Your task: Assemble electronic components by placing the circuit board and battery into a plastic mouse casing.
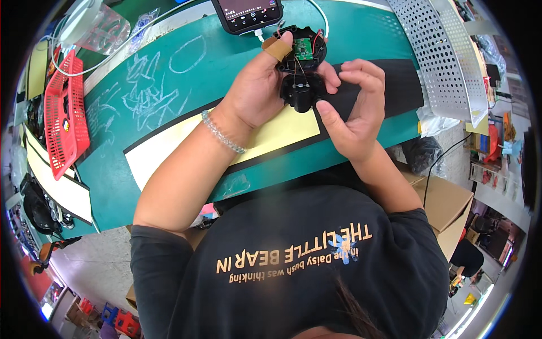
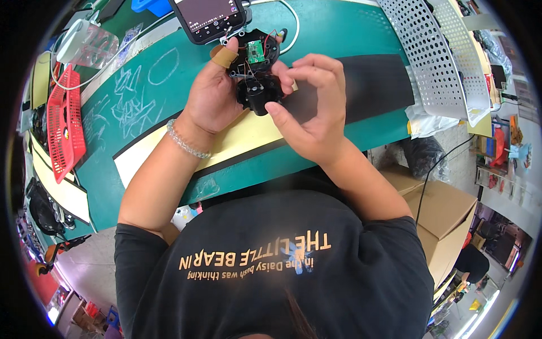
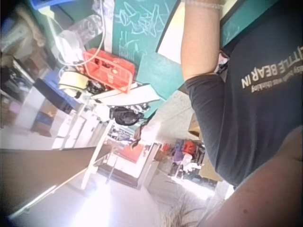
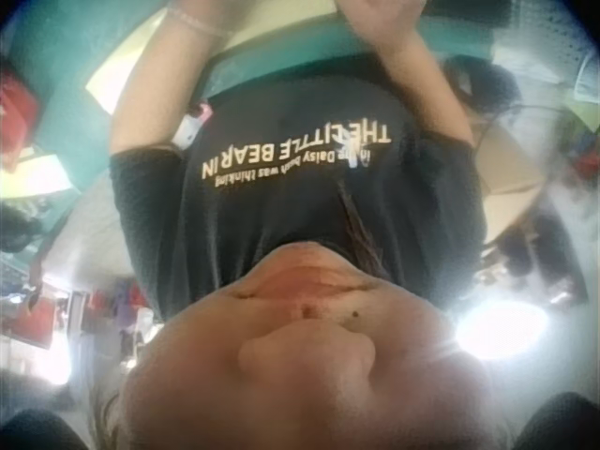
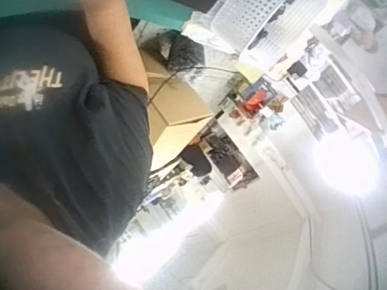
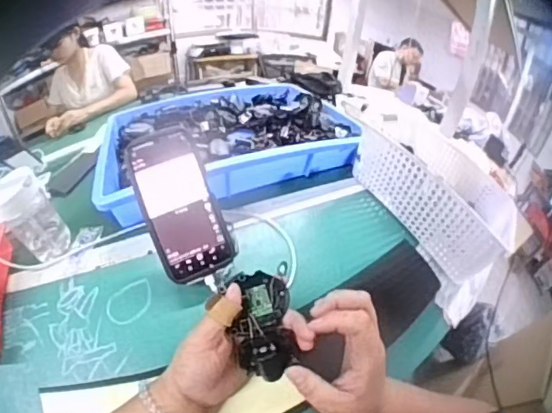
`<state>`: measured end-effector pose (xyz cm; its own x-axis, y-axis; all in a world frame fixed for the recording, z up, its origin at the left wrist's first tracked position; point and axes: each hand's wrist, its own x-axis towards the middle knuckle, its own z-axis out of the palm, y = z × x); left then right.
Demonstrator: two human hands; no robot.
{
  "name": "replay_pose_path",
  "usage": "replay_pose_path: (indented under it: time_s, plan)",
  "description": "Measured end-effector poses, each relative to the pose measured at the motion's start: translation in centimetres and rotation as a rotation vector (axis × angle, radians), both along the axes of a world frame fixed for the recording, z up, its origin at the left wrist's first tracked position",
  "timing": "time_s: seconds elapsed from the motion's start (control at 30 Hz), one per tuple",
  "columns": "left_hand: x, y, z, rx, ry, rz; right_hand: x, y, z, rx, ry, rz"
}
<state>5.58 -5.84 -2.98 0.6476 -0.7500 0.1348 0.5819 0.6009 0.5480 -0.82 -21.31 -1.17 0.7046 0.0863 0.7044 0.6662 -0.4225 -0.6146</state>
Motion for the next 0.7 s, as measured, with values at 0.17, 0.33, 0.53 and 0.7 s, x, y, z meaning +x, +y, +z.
replay_pose_path:
  time_s: [0.17, 0.33, 0.53, 0.7]
  plan:
    - [-0.2, -0.1, 0.1, 0.086, -0.047, 0.082, 0.3, -1.1, -0.9, -0.104, 0.154, -0.126]
    - [-0.9, -0.6, 0.9, 0.133, 0.032, 0.156, 0.3, 0.1, -0.9, 0.025, 0.457, -0.062]
    - [-1.5, -0.6, 0.9, 0.304, -0.043, 0.274, 0.4, 0.4, -0.9, -0.002, 0.463, -0.092]
    - [-1.6, -0.7, 1.0, 0.442, -0.129, 0.384, 0.5, 0.7, -1.3, -0.002, 0.471, -0.040]
